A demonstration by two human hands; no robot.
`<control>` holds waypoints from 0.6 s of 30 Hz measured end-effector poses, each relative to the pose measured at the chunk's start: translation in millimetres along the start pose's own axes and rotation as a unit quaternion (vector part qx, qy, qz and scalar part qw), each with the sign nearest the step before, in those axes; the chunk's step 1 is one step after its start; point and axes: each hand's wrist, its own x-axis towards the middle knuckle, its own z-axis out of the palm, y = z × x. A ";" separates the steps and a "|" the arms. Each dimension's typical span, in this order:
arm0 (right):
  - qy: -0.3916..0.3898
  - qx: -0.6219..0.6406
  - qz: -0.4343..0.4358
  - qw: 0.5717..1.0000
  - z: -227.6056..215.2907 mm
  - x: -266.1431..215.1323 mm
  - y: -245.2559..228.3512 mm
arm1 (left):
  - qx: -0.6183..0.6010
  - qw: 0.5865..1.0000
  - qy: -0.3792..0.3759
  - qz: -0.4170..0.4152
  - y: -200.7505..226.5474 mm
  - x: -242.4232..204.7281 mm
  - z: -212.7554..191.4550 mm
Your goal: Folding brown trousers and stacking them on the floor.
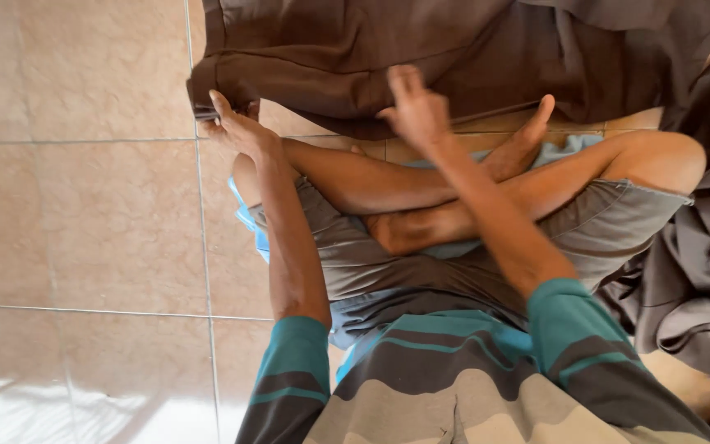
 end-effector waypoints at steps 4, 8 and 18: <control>0.088 -0.037 -0.069 0.993 28.7 17.7 -87.0 | 0.017 1.000 0.006 0.009 -4.0 -3.6 -2.4; 0.193 -0.057 -0.064 0.978 5.3 53.3 -87.4 | 0.011 1.000 0.007 -0.008 -3.3 2.8 -5.6; 0.173 -0.294 0.081 0.936 -82.2 60.9 144.9 | -0.041 0.998 -0.036 -0.012 -32.2 31.3 -14.8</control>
